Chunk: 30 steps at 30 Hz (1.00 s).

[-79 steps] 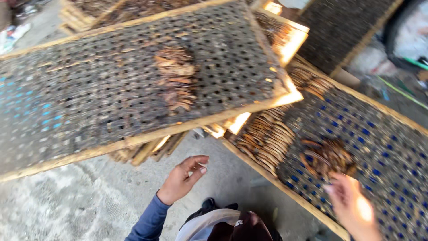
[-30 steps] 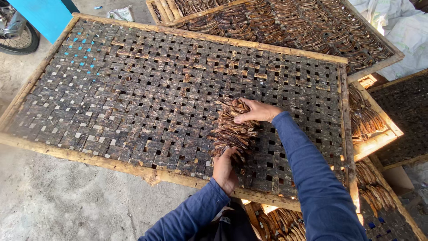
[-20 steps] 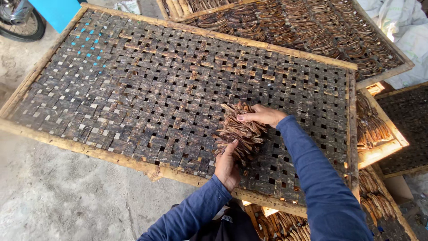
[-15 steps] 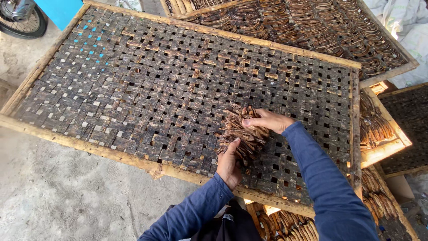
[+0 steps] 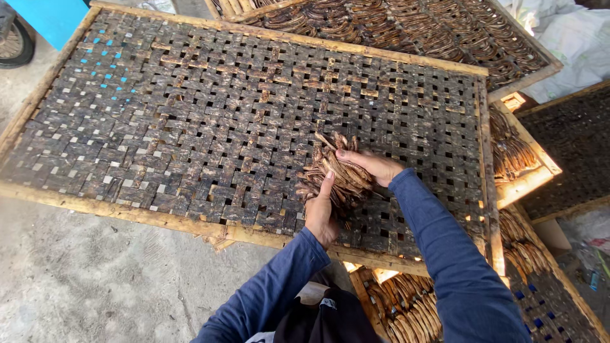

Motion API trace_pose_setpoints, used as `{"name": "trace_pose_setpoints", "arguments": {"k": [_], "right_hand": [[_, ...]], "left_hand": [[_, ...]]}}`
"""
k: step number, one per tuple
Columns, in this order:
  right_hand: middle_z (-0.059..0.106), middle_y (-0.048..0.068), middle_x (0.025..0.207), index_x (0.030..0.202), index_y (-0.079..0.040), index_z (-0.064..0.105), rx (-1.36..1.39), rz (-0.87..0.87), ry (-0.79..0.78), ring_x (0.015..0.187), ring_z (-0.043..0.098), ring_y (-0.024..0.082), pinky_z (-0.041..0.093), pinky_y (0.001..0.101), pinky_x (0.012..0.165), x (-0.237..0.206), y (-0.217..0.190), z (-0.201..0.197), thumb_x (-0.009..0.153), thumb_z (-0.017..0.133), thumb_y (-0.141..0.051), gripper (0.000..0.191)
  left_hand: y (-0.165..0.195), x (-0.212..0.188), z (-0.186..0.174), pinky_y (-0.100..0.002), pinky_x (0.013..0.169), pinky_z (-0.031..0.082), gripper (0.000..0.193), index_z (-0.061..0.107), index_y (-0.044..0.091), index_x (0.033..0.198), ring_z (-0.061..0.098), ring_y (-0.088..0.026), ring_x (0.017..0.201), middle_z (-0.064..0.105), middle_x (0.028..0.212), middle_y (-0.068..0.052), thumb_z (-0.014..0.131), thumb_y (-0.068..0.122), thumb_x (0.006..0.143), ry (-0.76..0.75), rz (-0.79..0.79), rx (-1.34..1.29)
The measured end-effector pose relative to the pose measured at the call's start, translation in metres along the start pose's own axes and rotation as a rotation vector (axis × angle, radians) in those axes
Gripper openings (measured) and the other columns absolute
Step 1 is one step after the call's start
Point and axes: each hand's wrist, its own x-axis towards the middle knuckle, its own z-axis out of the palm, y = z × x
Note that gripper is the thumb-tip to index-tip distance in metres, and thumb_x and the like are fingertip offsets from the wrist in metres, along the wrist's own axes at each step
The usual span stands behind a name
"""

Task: The person gathers dried banana slices from a woven bamboo drying tray and transfers a handful into a plastic bag on a chair. They then arrange the remaining dried banana slices into neat rows across the tray, working piece by piece with both hands.

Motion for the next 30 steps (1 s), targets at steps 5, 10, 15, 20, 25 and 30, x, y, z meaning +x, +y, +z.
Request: {"name": "trace_pose_setpoints", "arguments": {"k": [5, 10, 15, 20, 25, 30], "right_hand": [[0.062, 0.015, 0.14, 0.147, -0.007, 0.052, 0.125, -0.03, -0.032, 0.122, 0.061, 0.023, 0.05, 0.0423, 0.103, -0.019, 0.008, 0.002, 0.084, 0.073, -0.051, 0.08], [0.065, 0.011, 0.139, 0.141, -0.008, 0.058, 0.268, -0.031, -0.06, 0.123, 0.063, 0.023, 0.05, 0.0412, 0.106, -0.027, 0.02, 0.004, 0.084, 0.074, -0.048, 0.071], [0.068, 0.011, 0.134, 0.135, -0.007, 0.063, 0.372, -0.11, -0.046, 0.12, 0.065, 0.023, 0.05, 0.0421, 0.105, -0.029, 0.04, 0.003, 0.086, 0.075, -0.045, 0.064], [0.069, 0.009, 0.129, 0.133, -0.007, 0.064, 0.48, -0.19, -0.087, 0.115, 0.067, 0.023, 0.052, 0.0447, 0.102, -0.039, 0.047, 0.001, 0.09, 0.076, -0.039, 0.055], [0.07, 0.006, 0.129, 0.133, -0.009, 0.064, 0.537, -0.336, -0.041, 0.116, 0.066, 0.021, 0.052, 0.0435, 0.103, -0.06, 0.035, 0.021, 0.091, 0.076, -0.036, 0.052], [0.07, 0.006, 0.128, 0.132, -0.009, 0.065, 0.606, -0.43, 0.147, 0.114, 0.068, 0.019, 0.055, 0.0425, 0.099, -0.119, 0.012, 0.046, 0.093, 0.073, -0.034, 0.047]], "left_hand": [[0.003, 0.01, 0.004, -0.057, 0.112, 0.044, 0.108, 0.028, -0.008, 0.152, 0.045, -0.036, 0.145, 0.035, 0.161, -0.024, 0.078, 0.058, 0.081, 0.02, -0.086, 0.028], [0.006, 0.003, -0.003, -0.051, 0.109, 0.039, 0.099, 0.044, -0.006, 0.147, 0.048, -0.03, 0.137, 0.05, 0.153, -0.02, 0.083, 0.052, 0.077, 0.039, 0.059, 0.208], [-0.003, -0.01, -0.002, -0.048, 0.109, 0.044, 0.088, 0.043, 0.003, 0.141, 0.053, -0.028, 0.133, 0.056, 0.145, -0.015, 0.086, 0.038, 0.073, -0.06, 0.231, 0.138], [0.002, -0.012, -0.005, -0.048, 0.108, 0.045, 0.096, 0.032, 0.009, 0.148, 0.052, -0.027, 0.132, 0.054, 0.145, -0.013, 0.087, 0.034, 0.073, -0.179, 0.335, 0.18], [0.02, -0.019, 0.0, -0.042, 0.11, 0.039, 0.093, 0.029, 0.011, 0.149, 0.053, -0.021, 0.132, 0.056, 0.144, -0.009, 0.086, 0.031, 0.079, -0.201, 0.428, 0.336], [0.036, -0.048, 0.023, -0.039, 0.109, 0.047, 0.081, 0.041, 0.003, 0.147, 0.061, -0.021, 0.125, 0.063, 0.137, -0.011, 0.084, 0.029, 0.084, -0.431, 0.531, 0.428]]}}
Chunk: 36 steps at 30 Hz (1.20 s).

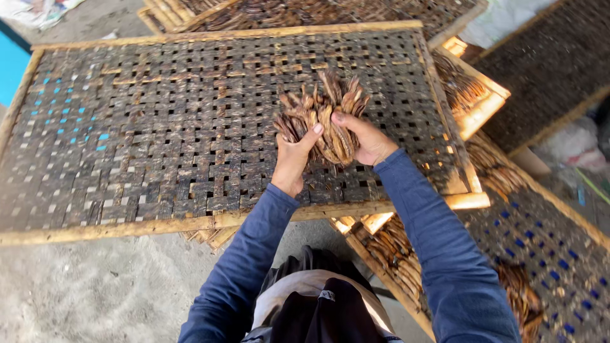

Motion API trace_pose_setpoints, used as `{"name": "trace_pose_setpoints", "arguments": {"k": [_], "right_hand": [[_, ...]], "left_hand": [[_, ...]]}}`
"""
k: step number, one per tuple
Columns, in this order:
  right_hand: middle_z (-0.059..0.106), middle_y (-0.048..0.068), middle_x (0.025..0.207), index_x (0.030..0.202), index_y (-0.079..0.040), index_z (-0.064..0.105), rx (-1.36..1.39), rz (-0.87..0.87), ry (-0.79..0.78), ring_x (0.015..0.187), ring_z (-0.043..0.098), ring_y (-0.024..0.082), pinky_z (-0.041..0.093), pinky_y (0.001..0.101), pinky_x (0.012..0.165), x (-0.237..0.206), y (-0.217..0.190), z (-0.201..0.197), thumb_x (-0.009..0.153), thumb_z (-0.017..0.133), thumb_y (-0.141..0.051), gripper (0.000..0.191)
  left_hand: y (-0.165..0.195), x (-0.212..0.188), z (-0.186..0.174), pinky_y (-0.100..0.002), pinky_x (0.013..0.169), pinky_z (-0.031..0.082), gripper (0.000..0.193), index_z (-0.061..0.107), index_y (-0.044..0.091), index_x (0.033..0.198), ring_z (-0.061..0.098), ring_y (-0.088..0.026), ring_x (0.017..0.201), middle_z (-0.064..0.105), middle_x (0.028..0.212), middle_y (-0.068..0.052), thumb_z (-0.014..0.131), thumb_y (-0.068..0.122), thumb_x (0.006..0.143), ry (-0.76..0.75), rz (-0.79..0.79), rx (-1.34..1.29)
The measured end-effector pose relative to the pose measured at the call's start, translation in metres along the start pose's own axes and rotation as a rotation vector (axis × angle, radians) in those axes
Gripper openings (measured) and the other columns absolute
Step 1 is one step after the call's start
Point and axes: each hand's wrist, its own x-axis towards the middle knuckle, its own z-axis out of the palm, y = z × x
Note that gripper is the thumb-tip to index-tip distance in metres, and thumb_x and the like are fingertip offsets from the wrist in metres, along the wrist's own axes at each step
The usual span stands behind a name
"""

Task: The person gathers dried banana slices from a woven bamboo drying tray and transfers a handful into a plastic bag on a chair. They then arrange the remaining dried banana slices into neat rows across the tray, working piece by piece with both hands.

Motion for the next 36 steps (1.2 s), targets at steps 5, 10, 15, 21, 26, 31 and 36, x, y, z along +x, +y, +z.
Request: {"name": "trace_pose_setpoints", "arguments": {"k": [5, 10, 15, 21, 26, 31, 36], "right_hand": [[0.068, 0.008, 0.127, 0.136, -0.005, 0.059, 0.155, -0.236, 0.169, 0.112, 0.068, 0.02, 0.058, 0.0427, 0.096, -0.098, -0.012, 0.008, 0.096, 0.071, -0.023, 0.046], [0.067, 0.01, 0.126, 0.142, -0.004, 0.051, 0.259, -0.484, 0.368, 0.112, 0.068, 0.022, 0.057, 0.0423, 0.099, -0.249, 0.047, 0.007, 0.093, 0.072, -0.011, 0.053], [0.068, 0.013, 0.125, 0.14, -0.001, 0.052, 0.454, -0.596, 0.826, 0.108, 0.07, 0.024, 0.058, 0.0441, 0.093, -0.402, 0.155, 0.017, 0.093, 0.071, -0.015, 0.053], [0.073, 0.015, 0.117, 0.131, -0.001, 0.06, 0.786, -0.819, 1.116, 0.102, 0.072, 0.029, 0.059, 0.0457, 0.089, -0.568, 0.302, 0.042, 0.098, 0.069, -0.032, 0.046], [0.072, 0.009, 0.12, 0.132, -0.009, 0.062, 0.978, -1.205, 1.432, 0.108, 0.07, 0.025, 0.056, 0.043, 0.094, -0.681, 0.411, 0.068, 0.101, 0.069, -0.035, 0.041], [0.072, 0.009, 0.124, 0.133, -0.01, 0.062, 1.11, -1.487, 1.603, 0.114, 0.068, 0.027, 0.052, 0.0479, 0.101, -0.795, 0.476, 0.083, 0.096, 0.067, -0.044, 0.051], [0.071, 0.007, 0.127, 0.134, -0.014, 0.063, 1.31, -1.615, 1.734, 0.117, 0.067, 0.027, 0.048, 0.054, 0.106, -0.884, 0.531, 0.061, 0.095, 0.062, -0.05, 0.053]], "left_hand": [[0.008, -0.036, 0.051, -0.039, 0.109, 0.05, 0.071, 0.039, 0.002, 0.145, 0.061, -0.02, 0.123, 0.063, 0.135, -0.011, 0.081, 0.015, 0.089, -0.235, 0.048, -0.076], [-0.025, -0.127, 0.101, -0.038, 0.105, 0.052, 0.068, 0.04, 0.004, 0.145, 0.063, -0.019, 0.119, 0.064, 0.132, -0.009, 0.077, 0.006, 0.087, -0.529, -0.13, -0.123], [-0.092, -0.238, 0.142, -0.034, 0.099, 0.054, 0.065, 0.044, 0.003, 0.143, 0.065, -0.017, 0.115, 0.066, 0.129, -0.007, 0.078, 0.005, 0.087, -0.833, -0.394, -0.011], [-0.204, -0.388, 0.184, -0.031, 0.094, 0.056, 0.068, 0.041, 0.002, 0.135, 0.067, -0.017, 0.111, 0.068, 0.124, -0.009, 0.084, 0.012, 0.083, -1.195, -0.66, 0.201], [-0.292, -0.532, 0.229, -0.035, 0.097, 0.057, 0.071, 0.052, -0.007, 0.134, 0.068, -0.022, 0.112, 0.07, 0.126, -0.014, 0.088, 0.027, 0.083, -1.69, -0.605, 0.342], [-0.371, -0.699, 0.282, -0.035, 0.097, 0.052, 0.097, 0.038, -0.011, 0.134, 0.064, -0.023, 0.112, 0.064, 0.125, -0.019, 0.09, 0.045, 0.075, -1.991, -0.451, 0.336], [-0.471, -0.837, 0.318, -0.034, 0.093, 0.054, 0.087, 0.069, -0.005, 0.121, 0.071, -0.028, 0.104, 0.075, 0.118, -0.022, 0.077, 0.066, 0.069, -2.432, -0.494, 0.663]]}}
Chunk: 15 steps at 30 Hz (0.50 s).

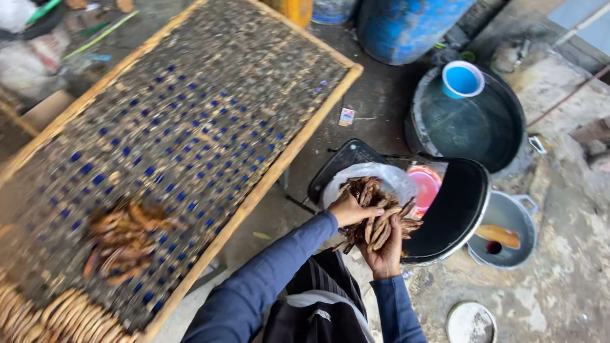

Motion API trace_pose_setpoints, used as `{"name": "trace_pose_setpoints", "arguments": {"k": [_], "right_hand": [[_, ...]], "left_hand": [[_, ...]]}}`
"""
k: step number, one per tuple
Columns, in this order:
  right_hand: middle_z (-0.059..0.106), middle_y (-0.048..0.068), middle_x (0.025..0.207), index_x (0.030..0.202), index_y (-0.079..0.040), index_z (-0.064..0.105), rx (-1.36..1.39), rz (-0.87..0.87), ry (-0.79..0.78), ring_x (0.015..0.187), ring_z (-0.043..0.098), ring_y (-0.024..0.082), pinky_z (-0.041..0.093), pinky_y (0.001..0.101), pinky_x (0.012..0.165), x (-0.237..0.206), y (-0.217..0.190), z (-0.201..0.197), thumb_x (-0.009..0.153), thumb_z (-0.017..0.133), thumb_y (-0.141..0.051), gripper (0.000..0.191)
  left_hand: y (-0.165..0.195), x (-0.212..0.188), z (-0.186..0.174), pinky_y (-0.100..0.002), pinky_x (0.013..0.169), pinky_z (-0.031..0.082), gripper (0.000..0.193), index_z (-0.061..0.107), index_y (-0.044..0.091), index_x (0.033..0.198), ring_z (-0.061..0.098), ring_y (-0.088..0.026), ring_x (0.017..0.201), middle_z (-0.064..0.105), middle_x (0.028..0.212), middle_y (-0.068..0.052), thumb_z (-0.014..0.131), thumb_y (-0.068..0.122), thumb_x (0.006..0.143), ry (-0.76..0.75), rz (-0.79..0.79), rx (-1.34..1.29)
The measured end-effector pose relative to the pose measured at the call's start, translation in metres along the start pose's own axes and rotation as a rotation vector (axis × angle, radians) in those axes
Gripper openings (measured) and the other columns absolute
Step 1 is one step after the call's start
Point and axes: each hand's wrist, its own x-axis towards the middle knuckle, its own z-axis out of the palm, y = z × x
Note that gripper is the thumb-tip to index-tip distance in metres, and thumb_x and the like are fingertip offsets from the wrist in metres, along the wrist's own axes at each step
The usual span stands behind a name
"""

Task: The person gathers dried banana slices from a woven bamboo drying tray and transfers a handful into a plastic bag on a chair. They then arrange the remaining dried banana slices into neat rows across the tray, working piece by piece with both hands.

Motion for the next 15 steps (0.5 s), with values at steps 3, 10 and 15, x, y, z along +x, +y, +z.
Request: {"name": "trace_pose_setpoints", "arguments": {"k": [3, 10, 15], "right_hand": [[0.069, 0.005, 0.128, 0.133, -0.016, 0.062, 0.061, 0.063, 0.071, 0.121, 0.065, 0.025, 0.048, 0.0564, 0.11, 0.048, -0.022, -0.012, 0.102, 0.062, -0.048, 0.044], [0.073, 0.011, 0.122, 0.128, -0.011, 0.067, -0.214, 0.325, 0.118, 0.111, 0.069, 0.032, 0.054, 0.0529, 0.098, 0.125, -0.045, -0.038, 0.097, 0.06, -0.045, 0.047], [0.073, 0.01, 0.117, 0.123, -0.009, 0.069, -0.219, 0.37, 0.112, 0.105, 0.069, 0.031, 0.056, 0.0543, 0.093, 0.187, -0.058, -0.037, 0.099, 0.058, -0.041, 0.042]], "left_hand": [[-0.029, 0.071, 0.006, -0.035, 0.097, 0.051, 0.093, 0.073, 0.0, 0.123, 0.069, -0.031, 0.112, 0.073, 0.124, -0.023, 0.068, 0.077, 0.071, -0.184, -0.232, 0.121], [-0.07, 0.135, 0.007, -0.048, 0.099, 0.059, 0.102, 0.061, -0.005, 0.134, 0.07, -0.039, 0.122, 0.063, 0.135, -0.028, 0.051, 0.083, 0.083, -0.279, -0.599, 0.247], [-0.061, 0.164, 0.01, -0.042, 0.116, 0.039, 0.098, 0.06, -0.003, 0.138, 0.053, -0.04, 0.137, 0.057, 0.141, -0.032, 0.043, 0.079, 0.088, -0.025, -0.459, 0.382]]}}
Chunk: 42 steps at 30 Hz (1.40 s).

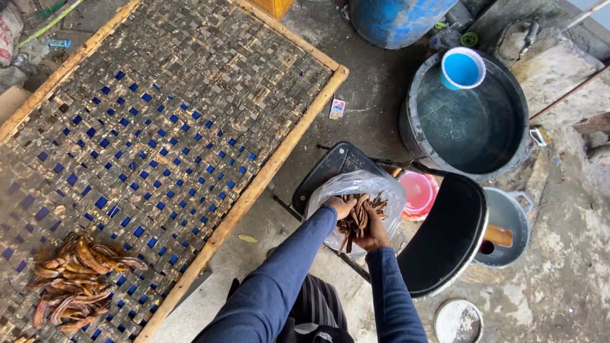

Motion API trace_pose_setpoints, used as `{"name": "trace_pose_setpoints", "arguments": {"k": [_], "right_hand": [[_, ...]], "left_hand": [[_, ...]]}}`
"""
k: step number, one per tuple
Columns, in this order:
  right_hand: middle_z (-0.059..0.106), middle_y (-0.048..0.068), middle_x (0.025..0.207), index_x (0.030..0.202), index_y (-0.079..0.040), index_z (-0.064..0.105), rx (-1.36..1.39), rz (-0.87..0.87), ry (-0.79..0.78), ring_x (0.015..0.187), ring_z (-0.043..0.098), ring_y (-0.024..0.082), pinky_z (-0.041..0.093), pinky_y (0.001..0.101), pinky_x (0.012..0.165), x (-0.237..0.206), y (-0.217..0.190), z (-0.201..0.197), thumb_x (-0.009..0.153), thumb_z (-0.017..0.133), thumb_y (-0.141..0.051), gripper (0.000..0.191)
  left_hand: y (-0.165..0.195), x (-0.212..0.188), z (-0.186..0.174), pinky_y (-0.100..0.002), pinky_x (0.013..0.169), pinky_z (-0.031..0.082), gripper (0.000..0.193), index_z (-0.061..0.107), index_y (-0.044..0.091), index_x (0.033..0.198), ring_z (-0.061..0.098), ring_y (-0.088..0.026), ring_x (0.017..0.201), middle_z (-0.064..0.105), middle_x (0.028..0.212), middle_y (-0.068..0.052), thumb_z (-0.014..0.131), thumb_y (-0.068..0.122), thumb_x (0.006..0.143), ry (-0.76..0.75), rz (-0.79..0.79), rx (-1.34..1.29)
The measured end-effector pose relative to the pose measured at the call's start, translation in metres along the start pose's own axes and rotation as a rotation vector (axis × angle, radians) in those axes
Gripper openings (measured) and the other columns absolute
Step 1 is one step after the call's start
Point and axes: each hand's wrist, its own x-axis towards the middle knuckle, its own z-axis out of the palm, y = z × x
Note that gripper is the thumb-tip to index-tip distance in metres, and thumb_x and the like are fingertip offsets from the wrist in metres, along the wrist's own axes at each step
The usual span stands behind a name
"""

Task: The person gathers dried banana slices from a woven bamboo drying tray and transfers a handful into a plastic bag on a chair. They then arrange the remaining dried banana slices into neat rows across the tray, working piece by piece with both hands.

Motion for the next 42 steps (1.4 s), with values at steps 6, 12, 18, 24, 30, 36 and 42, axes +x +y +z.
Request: {"name": "trace_pose_setpoints", "arguments": {"k": [6, 12, 18, 24, 30, 36, 42], "right_hand": [[0.074, 0.012, 0.115, 0.119, -0.009, 0.067, 0.042, -0.123, 0.113, 0.101, 0.072, 0.031, 0.057, 0.0504, 0.093, 0.048, -0.016, 0.027, 0.1, 0.056, -0.041, 0.039], [0.071, 0.01, 0.119, 0.127, -0.005, 0.063, -0.319, -0.688, 0.386, 0.104, 0.07, 0.025, 0.056, 0.0447, 0.09, 0.069, -0.011, 0.036, 0.087, 0.077, -0.014, 0.044], [0.069, 0.018, 0.126, 0.137, 0.003, 0.05, -0.767, -0.806, 0.708, 0.112, 0.068, 0.029, 0.055, 0.0417, 0.095, 0.066, 0.004, 0.014, 0.079, 0.09, -0.023, 0.075], [0.058, 0.04, 0.127, 0.161, -0.002, 0.028, -1.171, -0.761, 1.084, 0.115, 0.06, 0.052, 0.049, 0.0517, 0.102, 0.068, 0.024, 0.011, 0.081, 0.087, -0.038, 0.106], [0.063, 0.039, 0.123, 0.159, 0.004, 0.016, -1.494, -0.279, 0.963, 0.112, 0.064, 0.05, 0.051, 0.0533, 0.097, 0.069, 0.017, 0.023, 0.087, 0.072, -0.046, 0.104], [0.073, 0.024, 0.124, 0.142, -0.008, 0.054, -1.667, -0.167, 0.88, 0.113, 0.071, 0.041, 0.054, 0.0522, 0.099, 0.08, 0.004, 0.025, 0.107, 0.045, -0.044, 0.051], [0.074, 0.019, 0.125, 0.134, -0.014, 0.065, -2.098, -0.232, 0.486, 0.114, 0.071, 0.036, 0.055, 0.0501, 0.099, 0.082, -0.028, 0.0, 0.104, 0.047, -0.056, 0.055]], "left_hand": [[0.009, 0.015, 0.0, -0.047, 0.116, 0.031, 0.126, 0.019, -0.009, 0.154, 0.038, -0.044, 0.142, 0.033, 0.154, -0.034, 0.056, 0.087, 0.082, 0.073, -0.325, -0.166], [-0.001, 0.033, 0.012, -0.055, 0.104, 0.04, 0.099, 0.039, -0.004, 0.14, 0.05, -0.049, 0.128, 0.048, 0.141, -0.031, 0.057, 0.078, 0.089, 0.191, -0.111, -0.4], [-0.02, 0.01, 0.002, -0.054, 0.092, 0.051, 0.057, 0.057, 0.007, 0.123, 0.063, -0.044, 0.113, 0.064, 0.121, -0.023, 0.064, 0.052, 0.088, 0.188, 0.027, 0.143], [0.0, 0.044, -0.03, -0.054, 0.078, 0.056, 0.044, 0.064, 0.012, 0.115, 0.069, -0.041, 0.099, 0.07, 0.109, -0.018, 0.072, 0.033, 0.077, 0.657, 0.324, 0.376], [-0.019, 0.052, -0.02, -0.05, 0.074, 0.057, 0.014, 0.066, 0.012, 0.107, 0.07, -0.036, 0.092, 0.07, 0.105, -0.013, 0.059, 0.02, 0.098, 0.509, 0.336, 0.386], [-0.021, 0.016, -0.025, -0.047, 0.075, 0.057, 0.013, 0.064, 0.01, 0.107, 0.069, -0.037, 0.091, 0.07, 0.103, -0.013, 0.056, 0.019, 0.101, 0.643, 0.581, 0.108], [-0.04, -0.014, -0.048, -0.05, 0.069, 0.055, 0.012, 0.064, 0.012, 0.103, 0.068, -0.039, 0.086, 0.069, 0.099, -0.013, 0.059, 0.022, 0.101, 0.654, 0.534, 0.096]]}}
